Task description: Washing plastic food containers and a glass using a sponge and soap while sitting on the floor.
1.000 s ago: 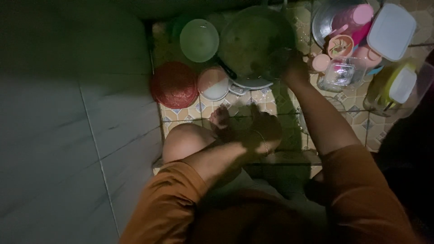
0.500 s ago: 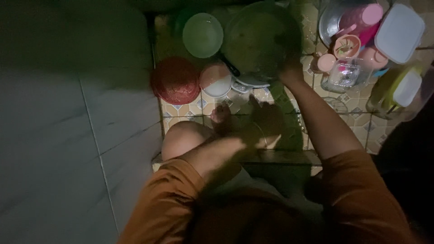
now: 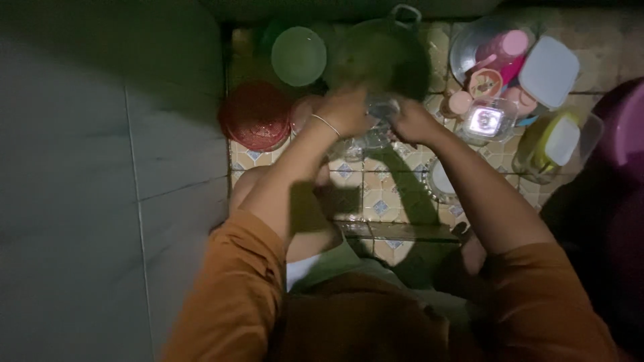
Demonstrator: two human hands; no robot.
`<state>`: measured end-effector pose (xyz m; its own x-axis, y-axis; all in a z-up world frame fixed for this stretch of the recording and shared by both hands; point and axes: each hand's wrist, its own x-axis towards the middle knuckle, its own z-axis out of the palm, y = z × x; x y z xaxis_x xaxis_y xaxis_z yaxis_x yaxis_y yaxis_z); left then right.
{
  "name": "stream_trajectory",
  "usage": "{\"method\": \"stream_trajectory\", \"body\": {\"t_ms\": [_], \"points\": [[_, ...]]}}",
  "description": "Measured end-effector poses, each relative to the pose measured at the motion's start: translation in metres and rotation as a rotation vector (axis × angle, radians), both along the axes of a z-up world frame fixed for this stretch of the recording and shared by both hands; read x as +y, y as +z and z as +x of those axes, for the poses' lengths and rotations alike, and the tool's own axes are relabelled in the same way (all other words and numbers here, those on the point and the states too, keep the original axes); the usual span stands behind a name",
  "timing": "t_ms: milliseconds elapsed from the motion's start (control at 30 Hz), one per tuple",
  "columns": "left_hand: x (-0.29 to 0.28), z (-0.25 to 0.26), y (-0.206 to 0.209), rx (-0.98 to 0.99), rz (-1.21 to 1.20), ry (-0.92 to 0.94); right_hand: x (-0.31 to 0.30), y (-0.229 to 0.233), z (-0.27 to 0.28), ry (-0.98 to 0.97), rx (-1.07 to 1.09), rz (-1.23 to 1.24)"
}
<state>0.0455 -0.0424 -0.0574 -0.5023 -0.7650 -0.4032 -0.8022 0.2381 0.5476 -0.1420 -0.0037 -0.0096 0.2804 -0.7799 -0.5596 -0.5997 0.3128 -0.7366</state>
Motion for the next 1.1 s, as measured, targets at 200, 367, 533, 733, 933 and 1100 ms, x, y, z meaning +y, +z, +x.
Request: {"method": "stream_trajectory", "body": {"t_ms": [200, 367, 533, 733, 933, 1100], "points": [[0.006, 0.001, 0.017, 0.154, 0.278, -0.063, 0.020, -0.010, -0.026, 0.108, -0.004, -0.066], [0.006, -0.032, -0.059, 0.431, 0.196, -0.136, 0.034, 0.019, -0.040, 0.228, 0.135, -0.282], [0.005, -0.057, -0.044, 0.564, 0.271, -0.063, 0.047, 0.047, -0.089, 0.325, 0.247, -0.668], [-0.013, -0.032, 0.013, 0.632, 0.187, 0.165, 0.102, 0.127, -0.182, 0.153, 0.625, -0.552], [-0.079, 0.031, -0.046, 0.305, -0.354, 0.148, 0.180, 0.142, -0.277, 0.023, 0.782, -0.679], [-0.068, 0.095, -0.125, 0.255, -0.387, 0.255, 0.203, 0.107, -0.292, -0.491, 0.298, -0.267]]}}
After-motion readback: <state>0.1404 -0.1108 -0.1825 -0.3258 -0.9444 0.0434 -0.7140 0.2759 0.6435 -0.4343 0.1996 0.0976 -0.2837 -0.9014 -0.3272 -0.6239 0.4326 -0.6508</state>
